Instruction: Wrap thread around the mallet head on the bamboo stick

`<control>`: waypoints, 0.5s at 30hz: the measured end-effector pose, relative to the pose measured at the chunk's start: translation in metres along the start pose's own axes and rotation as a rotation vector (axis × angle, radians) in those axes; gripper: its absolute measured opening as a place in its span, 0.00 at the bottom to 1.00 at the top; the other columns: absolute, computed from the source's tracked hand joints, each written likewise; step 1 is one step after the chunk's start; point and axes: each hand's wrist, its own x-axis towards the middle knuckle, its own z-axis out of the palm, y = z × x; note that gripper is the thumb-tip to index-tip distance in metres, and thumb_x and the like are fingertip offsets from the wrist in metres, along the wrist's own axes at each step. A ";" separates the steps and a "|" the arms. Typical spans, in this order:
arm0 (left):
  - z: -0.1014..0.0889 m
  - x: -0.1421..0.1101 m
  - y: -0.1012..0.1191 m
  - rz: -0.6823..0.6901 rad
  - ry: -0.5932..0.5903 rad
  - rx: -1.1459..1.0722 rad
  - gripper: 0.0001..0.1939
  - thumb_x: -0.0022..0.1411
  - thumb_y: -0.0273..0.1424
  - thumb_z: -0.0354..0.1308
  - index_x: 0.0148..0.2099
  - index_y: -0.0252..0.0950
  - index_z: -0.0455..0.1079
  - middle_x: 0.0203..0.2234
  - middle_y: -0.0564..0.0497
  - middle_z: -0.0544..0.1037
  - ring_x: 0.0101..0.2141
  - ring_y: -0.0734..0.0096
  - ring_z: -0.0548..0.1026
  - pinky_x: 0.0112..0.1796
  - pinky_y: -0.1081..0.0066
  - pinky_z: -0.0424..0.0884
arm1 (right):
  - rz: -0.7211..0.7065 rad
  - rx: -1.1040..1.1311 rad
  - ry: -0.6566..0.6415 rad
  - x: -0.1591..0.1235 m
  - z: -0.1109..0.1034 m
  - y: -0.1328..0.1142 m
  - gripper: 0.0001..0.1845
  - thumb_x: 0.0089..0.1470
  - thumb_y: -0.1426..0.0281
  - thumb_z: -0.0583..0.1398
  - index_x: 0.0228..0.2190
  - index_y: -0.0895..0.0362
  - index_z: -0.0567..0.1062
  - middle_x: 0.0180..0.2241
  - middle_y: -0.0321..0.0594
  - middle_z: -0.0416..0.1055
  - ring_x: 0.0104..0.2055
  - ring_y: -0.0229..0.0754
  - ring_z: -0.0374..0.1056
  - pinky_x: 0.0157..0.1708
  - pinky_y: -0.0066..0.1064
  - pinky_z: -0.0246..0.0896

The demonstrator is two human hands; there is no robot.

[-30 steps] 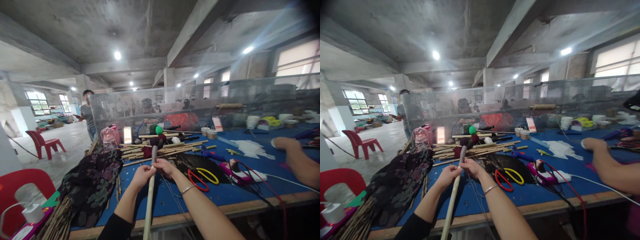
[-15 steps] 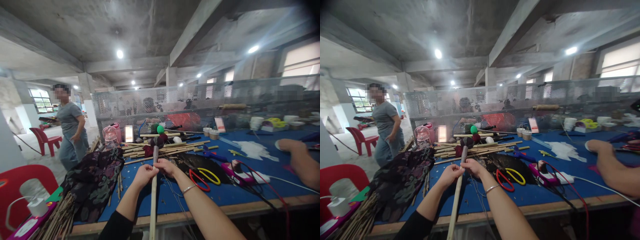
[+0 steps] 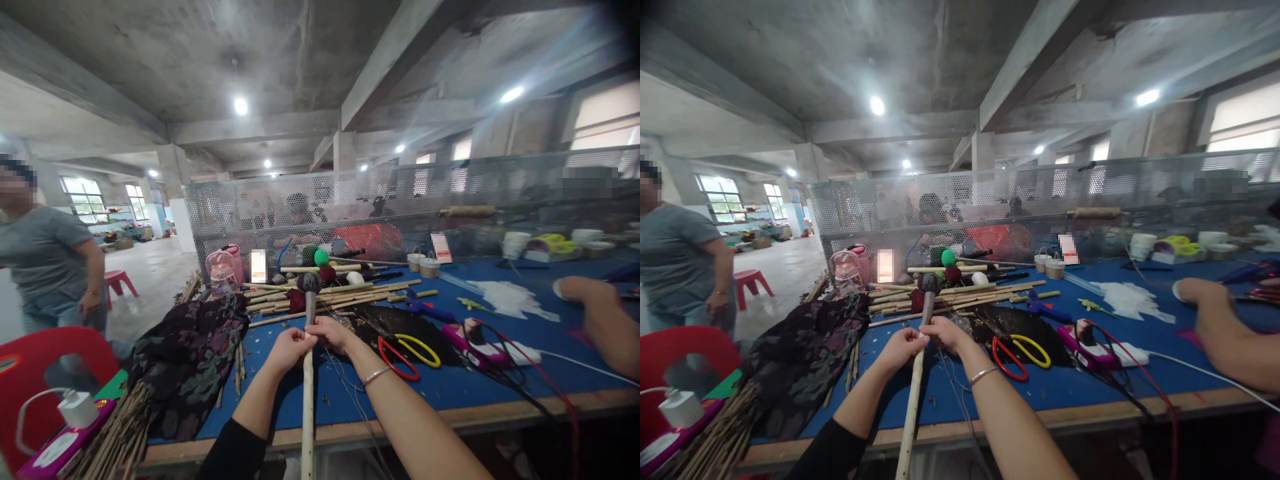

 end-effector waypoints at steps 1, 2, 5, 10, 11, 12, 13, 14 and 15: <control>0.000 0.001 -0.001 0.029 0.021 0.029 0.20 0.41 0.42 0.65 0.25 0.34 0.61 0.12 0.59 0.62 0.13 0.83 0.58 0.17 0.78 0.51 | 0.003 -0.004 -0.004 0.000 0.000 0.000 0.18 0.37 0.61 0.65 0.23 0.58 0.63 0.10 0.23 0.52 0.10 0.26 0.41 0.11 0.25 0.26; -0.001 0.001 -0.001 0.058 0.034 0.049 0.20 0.40 0.42 0.65 0.24 0.34 0.61 0.12 0.59 0.62 0.13 0.82 0.58 0.17 0.78 0.51 | 0.004 -0.007 -0.008 -0.001 0.001 0.000 0.18 0.37 0.61 0.64 0.23 0.58 0.63 0.10 0.23 0.51 0.10 0.26 0.40 0.11 0.25 0.26; -0.001 -0.001 0.003 0.058 0.017 -0.005 0.20 0.40 0.42 0.65 0.23 0.34 0.60 0.12 0.59 0.61 0.14 0.83 0.58 0.17 0.78 0.52 | -0.011 0.011 -0.025 -0.002 0.001 -0.002 0.20 0.38 0.60 0.65 0.24 0.58 0.62 0.11 0.22 0.50 0.11 0.25 0.39 0.12 0.25 0.25; -0.001 -0.006 0.010 -0.058 -0.153 -0.326 0.19 0.42 0.43 0.63 0.26 0.33 0.61 0.16 0.56 0.65 0.18 0.78 0.66 0.20 0.77 0.60 | -0.092 0.098 -0.096 -0.004 0.000 -0.003 0.21 0.40 0.57 0.64 0.23 0.58 0.61 0.11 0.22 0.46 0.12 0.25 0.37 0.13 0.24 0.25; -0.001 -0.006 0.009 -0.077 -0.164 -0.346 0.19 0.43 0.42 0.63 0.27 0.33 0.62 0.18 0.54 0.66 0.20 0.77 0.68 0.21 0.77 0.61 | -0.099 0.093 -0.102 -0.004 0.000 -0.003 0.21 0.40 0.57 0.64 0.23 0.58 0.61 0.11 0.22 0.46 0.12 0.25 0.37 0.12 0.25 0.25; -0.001 -0.006 0.009 -0.095 -0.162 -0.346 0.19 0.43 0.41 0.63 0.27 0.33 0.62 0.20 0.53 0.67 0.21 0.76 0.69 0.21 0.76 0.63 | -0.101 0.080 -0.098 -0.003 0.000 -0.002 0.21 0.40 0.57 0.64 0.23 0.58 0.61 0.11 0.22 0.47 0.12 0.25 0.38 0.12 0.25 0.26; -0.001 -0.005 0.008 -0.109 -0.149 -0.327 0.18 0.43 0.41 0.63 0.27 0.33 0.62 0.20 0.53 0.68 0.21 0.76 0.69 0.22 0.76 0.63 | -0.097 0.060 -0.083 -0.002 0.000 -0.001 0.21 0.40 0.57 0.64 0.23 0.58 0.62 0.11 0.22 0.48 0.11 0.25 0.38 0.12 0.25 0.26; -0.001 -0.005 0.006 -0.115 -0.122 -0.293 0.18 0.43 0.42 0.63 0.26 0.33 0.62 0.18 0.54 0.67 0.19 0.77 0.68 0.21 0.76 0.63 | -0.090 0.039 -0.061 -0.002 0.001 0.000 0.20 0.39 0.58 0.65 0.23 0.58 0.62 0.10 0.22 0.48 0.11 0.25 0.39 0.12 0.25 0.26; 0.000 -0.004 0.005 -0.108 -0.087 -0.247 0.19 0.44 0.42 0.63 0.26 0.33 0.61 0.17 0.56 0.65 0.17 0.78 0.66 0.20 0.76 0.62 | -0.084 0.021 -0.033 -0.001 0.001 0.000 0.20 0.38 0.59 0.65 0.23 0.58 0.63 0.10 0.23 0.50 0.11 0.25 0.40 0.12 0.25 0.27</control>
